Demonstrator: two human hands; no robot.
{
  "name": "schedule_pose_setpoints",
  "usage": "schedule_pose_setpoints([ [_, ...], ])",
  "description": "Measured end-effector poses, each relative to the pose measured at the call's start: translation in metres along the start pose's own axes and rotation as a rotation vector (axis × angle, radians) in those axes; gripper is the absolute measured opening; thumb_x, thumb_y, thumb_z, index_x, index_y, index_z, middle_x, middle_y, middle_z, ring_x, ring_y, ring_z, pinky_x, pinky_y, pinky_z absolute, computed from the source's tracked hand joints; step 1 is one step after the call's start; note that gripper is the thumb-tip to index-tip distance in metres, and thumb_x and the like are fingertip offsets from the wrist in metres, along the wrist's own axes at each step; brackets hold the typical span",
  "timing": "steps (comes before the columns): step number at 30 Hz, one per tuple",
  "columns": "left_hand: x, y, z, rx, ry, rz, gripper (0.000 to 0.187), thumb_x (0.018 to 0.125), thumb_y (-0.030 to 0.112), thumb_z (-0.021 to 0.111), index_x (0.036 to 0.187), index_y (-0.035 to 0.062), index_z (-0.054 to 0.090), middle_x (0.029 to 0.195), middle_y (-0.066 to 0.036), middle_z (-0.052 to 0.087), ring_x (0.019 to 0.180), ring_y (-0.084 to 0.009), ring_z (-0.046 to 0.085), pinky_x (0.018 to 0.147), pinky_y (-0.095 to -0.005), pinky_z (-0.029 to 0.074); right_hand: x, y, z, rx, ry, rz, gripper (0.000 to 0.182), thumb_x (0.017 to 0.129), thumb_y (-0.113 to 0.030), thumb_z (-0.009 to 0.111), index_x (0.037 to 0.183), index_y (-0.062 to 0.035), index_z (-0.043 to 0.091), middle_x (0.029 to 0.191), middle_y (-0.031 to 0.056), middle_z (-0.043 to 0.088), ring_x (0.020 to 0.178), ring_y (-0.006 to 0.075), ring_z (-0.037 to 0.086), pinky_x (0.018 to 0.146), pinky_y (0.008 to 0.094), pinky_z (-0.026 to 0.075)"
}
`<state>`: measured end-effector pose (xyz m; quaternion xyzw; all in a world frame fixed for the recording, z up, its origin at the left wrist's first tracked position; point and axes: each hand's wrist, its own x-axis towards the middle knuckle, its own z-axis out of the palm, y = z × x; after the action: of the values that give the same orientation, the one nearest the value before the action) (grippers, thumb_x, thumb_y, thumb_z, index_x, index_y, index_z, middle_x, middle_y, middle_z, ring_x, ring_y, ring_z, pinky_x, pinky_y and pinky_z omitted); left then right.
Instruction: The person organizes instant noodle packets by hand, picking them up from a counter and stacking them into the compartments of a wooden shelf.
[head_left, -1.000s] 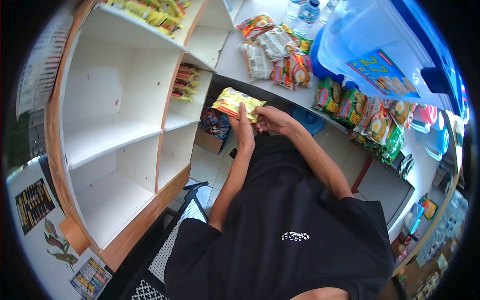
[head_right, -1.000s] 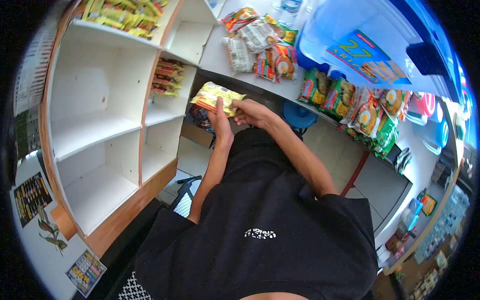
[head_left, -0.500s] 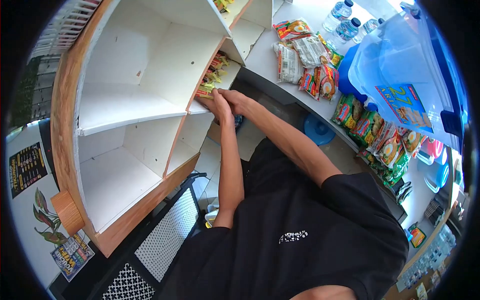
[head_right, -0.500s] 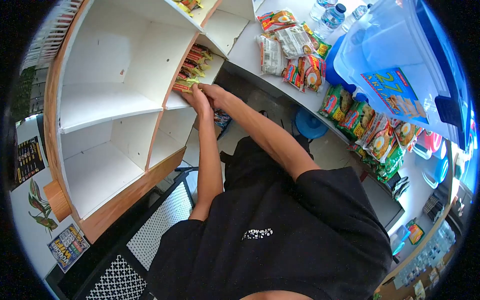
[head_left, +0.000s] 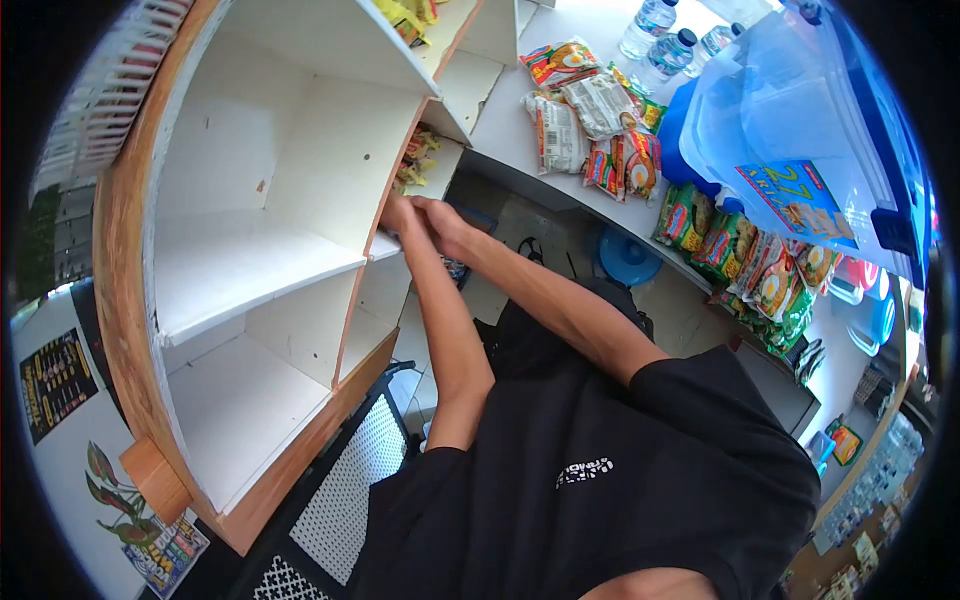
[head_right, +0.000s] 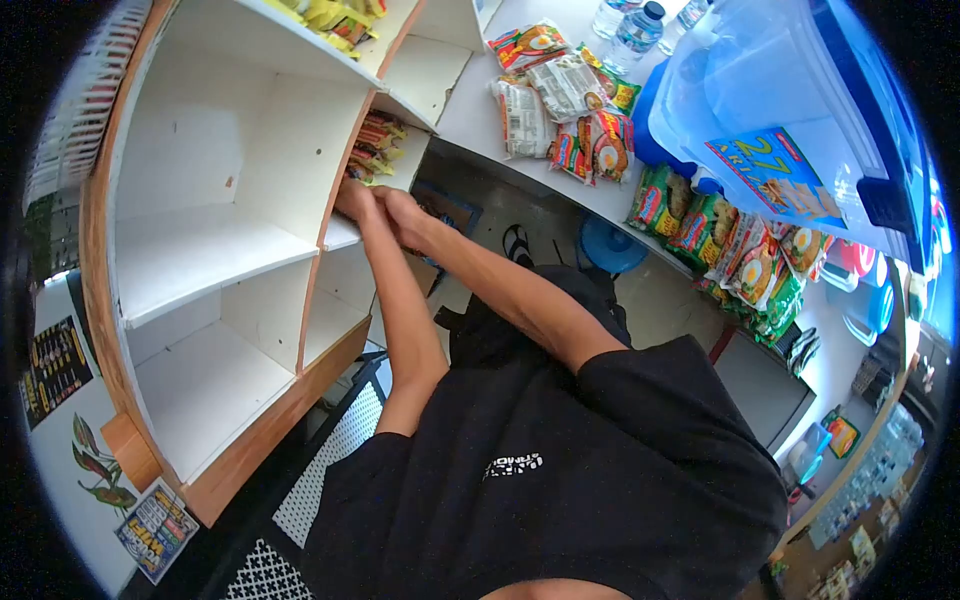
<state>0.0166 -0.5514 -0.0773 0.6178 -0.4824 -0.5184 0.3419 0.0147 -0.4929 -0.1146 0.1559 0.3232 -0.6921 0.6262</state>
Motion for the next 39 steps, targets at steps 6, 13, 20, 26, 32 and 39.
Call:
schedule_pose_setpoints([
  [6,-0.003,-0.007,0.0,-0.161,-0.037,0.009,0.048,0.092,0.009,0.045,0.135,-0.011,0.038,0.138,-0.027,0.047,0.118,-0.0338,0.054,0.098,-0.0403,0.047,-0.01,-0.016,-0.007,-0.11,0.048,-0.04,0.029,0.096,-0.024,0.047,0.11,-0.002,0.06,0.105,0.0099,0.066,0.095,0.0214,0.059,0.09,0.0382,0.045],
  [13,-0.057,-0.084,0.002,0.182,-0.102,0.411,0.079,0.094,0.019,0.048,0.153,-0.0061,0.002,0.159,-0.03,-0.004,0.15,-0.035,-0.002,0.121,-0.0397,-0.003,-0.057,-0.072,-0.058,-0.162,0.159,-0.202,0.026,0.092,-0.022,0.056,0.101,0.0018,0.064,0.096,0.0095,0.069,0.082,0.0161,0.065,0.074,0.029,0.055],
  [20,-0.117,-0.084,0.021,0.03,-0.773,0.374,0.043,0.098,0.012,0.047,0.138,-0.0064,0.044,0.136,-0.022,0.051,0.128,-0.0285,0.049,0.109,-0.0364,0.037,-0.123,-0.123,-0.153,-0.92,1.041,-1.003,0.026,0.086,-0.017,0.064,0.107,-0.002,0.062,0.106,0.0139,0.065,0.098,0.0244,0.06,0.083,0.038,0.049],
  [26,-0.14,-0.094,0.085,0.091,-1.162,0.06,0.044,0.101,0.021,0.049,0.134,-0.0071,0.05,0.123,-0.017,0.063,0.114,-0.0218,0.06,0.096,-0.0327,0.046,-0.143,-0.141,-0.202,-1.537,1.625,-0.825,0.069,0.082,-0.033,0.068,0.14,-0.0053,0.043,0.137,0.0192,0.046,0.121,0.0395,0.048,0.102,0.0453,0.039],
  [32,-0.166,-0.113,0.126,0.168,-1.088,0.046,0.047,0.099,0.026,0.053,0.133,-0.0052,0.051,0.115,-0.015,0.062,0.103,-0.0218,0.059,0.089,-0.0336,0.047,-0.157,-0.146,-0.216,-1.383,1.357,-0.742,0.068,0.086,-0.036,0.063,0.141,-0.0035,0.041,0.137,0.0238,0.047,0.11,0.0452,0.057,0.093,0.0487,0.048],
  [39,-0.182,-0.121,0.141,0.263,-1.119,0.241,0.047,0.092,0.032,0.064,0.121,-0.0033,0.053,0.11,-0.019,0.057,0.101,-0.0303,0.058,0.091,-0.0388,0.046,-0.177,-0.129,-0.224,-1.126,1.161,-0.754,0.061,0.093,-0.038,0.059,0.137,0.0023,0.044,0.119,0.0313,0.058,0.112,0.0442,0.057,0.094,0.0482,0.045],
])
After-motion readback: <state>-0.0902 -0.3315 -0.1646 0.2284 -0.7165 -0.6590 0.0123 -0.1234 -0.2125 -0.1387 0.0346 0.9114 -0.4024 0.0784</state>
